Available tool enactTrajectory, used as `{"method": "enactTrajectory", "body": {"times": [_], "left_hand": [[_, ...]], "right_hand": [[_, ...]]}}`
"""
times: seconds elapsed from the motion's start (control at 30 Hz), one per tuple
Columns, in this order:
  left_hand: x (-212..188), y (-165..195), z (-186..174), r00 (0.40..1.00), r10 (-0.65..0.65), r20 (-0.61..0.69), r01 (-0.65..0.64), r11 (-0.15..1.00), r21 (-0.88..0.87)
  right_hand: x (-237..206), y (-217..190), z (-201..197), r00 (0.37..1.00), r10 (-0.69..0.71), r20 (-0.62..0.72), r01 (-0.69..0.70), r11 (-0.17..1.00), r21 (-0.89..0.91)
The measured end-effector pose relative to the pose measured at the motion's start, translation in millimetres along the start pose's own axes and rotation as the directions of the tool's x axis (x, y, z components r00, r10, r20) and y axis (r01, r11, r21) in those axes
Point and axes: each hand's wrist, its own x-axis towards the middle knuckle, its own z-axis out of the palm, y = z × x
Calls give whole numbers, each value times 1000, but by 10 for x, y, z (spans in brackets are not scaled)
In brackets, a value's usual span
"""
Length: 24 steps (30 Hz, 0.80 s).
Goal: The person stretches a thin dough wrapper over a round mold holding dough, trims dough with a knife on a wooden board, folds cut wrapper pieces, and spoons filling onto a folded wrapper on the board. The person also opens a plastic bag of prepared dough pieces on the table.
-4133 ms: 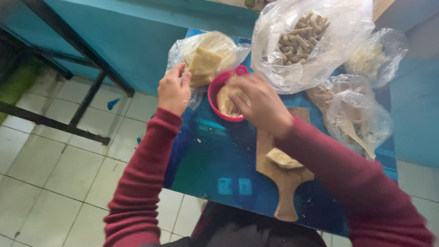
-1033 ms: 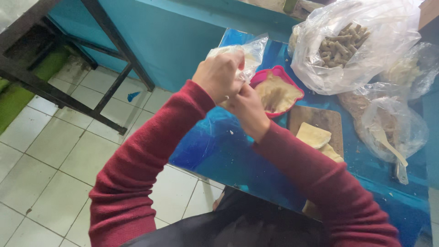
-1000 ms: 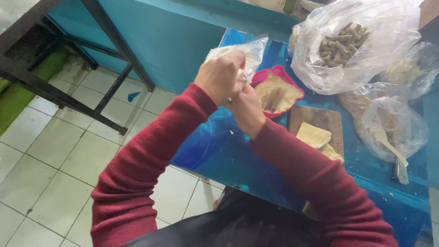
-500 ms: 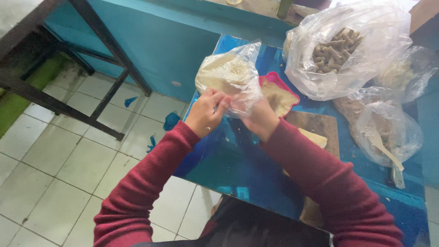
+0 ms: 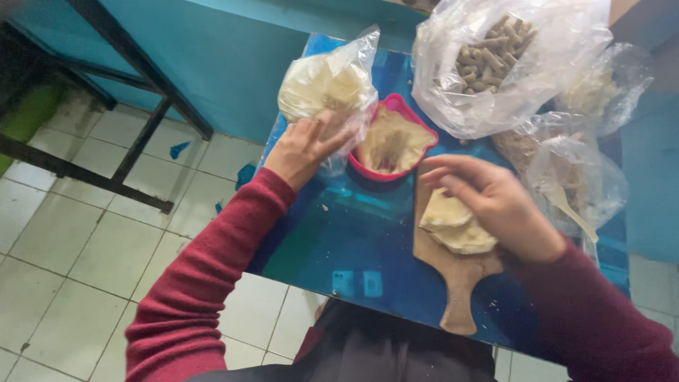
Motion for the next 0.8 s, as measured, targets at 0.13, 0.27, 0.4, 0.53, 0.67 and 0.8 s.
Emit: {"method": "enactTrajectory", "body": {"times": [0.13, 0.27, 0.4, 0.53, 0.67, 0.8], "left_hand": [[159, 65, 45, 993, 121, 4, -120, 990, -68], [239, 9, 104, 997, 38, 72, -12, 941, -338], [160, -31, 127, 978, 141, 155, -123, 985, -124], [229, -54, 169, 929, 263, 260, -318, 927, 198], [379, -152, 129, 867, 341, 363, -429, 882, 196], [398, -72, -34, 871, 381, 311, -477, 806, 351]], "right_hand": [[-124, 401, -475, 976, 2, -217, -83, 928, -364], [-180, 870, -546, 976, -139, -170, -4, 761, -649], [-190, 1092, -537, 959, -278, -52, 154, 669, -727], [-177, 1122, -514, 986, -137, -92, 35, 720, -693], [-215, 1095, -461, 990, -75, -119, -17, 776, -630], [-305, 1012, -494, 984, -89, -156, 29, 935, -353]]}}
